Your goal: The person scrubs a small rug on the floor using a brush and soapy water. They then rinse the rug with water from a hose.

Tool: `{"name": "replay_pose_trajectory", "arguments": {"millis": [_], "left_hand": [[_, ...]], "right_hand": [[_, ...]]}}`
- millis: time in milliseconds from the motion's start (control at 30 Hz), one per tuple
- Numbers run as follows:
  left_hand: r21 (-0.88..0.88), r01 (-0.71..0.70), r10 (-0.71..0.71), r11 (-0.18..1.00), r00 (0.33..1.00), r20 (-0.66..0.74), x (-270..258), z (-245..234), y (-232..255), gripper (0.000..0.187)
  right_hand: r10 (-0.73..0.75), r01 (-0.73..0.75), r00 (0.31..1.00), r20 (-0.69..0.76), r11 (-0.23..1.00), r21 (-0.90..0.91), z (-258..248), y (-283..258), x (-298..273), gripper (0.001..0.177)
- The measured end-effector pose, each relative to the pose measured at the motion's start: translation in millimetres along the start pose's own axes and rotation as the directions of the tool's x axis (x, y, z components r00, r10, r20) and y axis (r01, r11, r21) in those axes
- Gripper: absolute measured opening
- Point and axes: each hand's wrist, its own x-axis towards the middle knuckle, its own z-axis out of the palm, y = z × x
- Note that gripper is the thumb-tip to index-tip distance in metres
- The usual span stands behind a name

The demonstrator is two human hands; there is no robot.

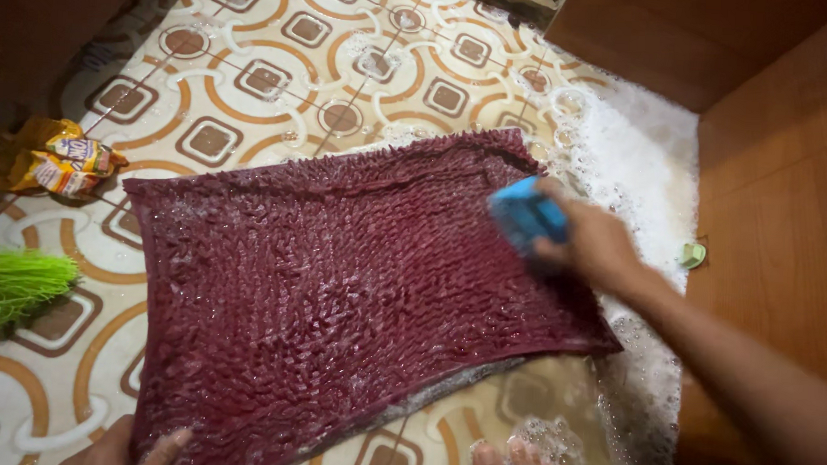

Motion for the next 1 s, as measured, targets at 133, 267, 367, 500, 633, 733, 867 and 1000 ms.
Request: {"name": "replay_pose_trajectory", "arguments": {"millis": [133,267,367,500,633,733,867,1000], "left_hand": [[0.155,0.124,-0.143,0.980,0.983,0.116,-1.5,-18.6,13.1,0.066],[0.375,0.151,-0.227,0.915,0.959,0.167,-24.3,-23.5,16.3,0.059],[0.359,-0.070,0.064,0.931,0.998,0.028,-66.9,-24.2,23.1,0.050],[-0.139,0.180,-0.172,0.974,0.983,0.067,-110.5,-42.6,68.8,0.041],[-0.089,0.335,-0.323,0.938,0.938,0.125,-121.8,-77.8,114.4,0.036],[-0.030,0.400,-0.391,0.916,0.906,0.160,-121.9,-94.5,130.8,0.036],[-0.022,0.391,-0.380,0.920,0.906,0.187,-124.9,-99.0,137.1,0.036],[-0.013,0.374,-0.365,0.927,0.913,0.183,-122.8,-99.7,135.0,0.036]], "right_hand": [[-0.028,0.007,0.994,-0.103,0.979,-0.202,-10.9,15.9,14.2,0.080],[-0.192,0.193,0.976,-0.099,0.981,-0.007,-4.0,-39.1,-11.0,0.082],[-0.499,0.493,0.866,0.021,0.861,0.125,29.2,-110.1,-57.1,0.076],[-0.920,0.895,0.359,0.155,0.387,0.222,72.5,-198.2,-102.8,0.079],[-0.952,0.955,0.201,0.230,0.243,0.168,84.4,-237.7,-102.4,0.079],[-0.958,0.969,0.146,0.246,0.189,0.159,86.6,-245.5,-71.0,0.080],[-0.970,0.976,0.216,0.111,0.212,-0.047,90.1,-263.8,14.4,0.059],[-0.737,0.744,0.668,0.102,0.657,-0.123,56.3,-279.4,85.5,0.069]]}}
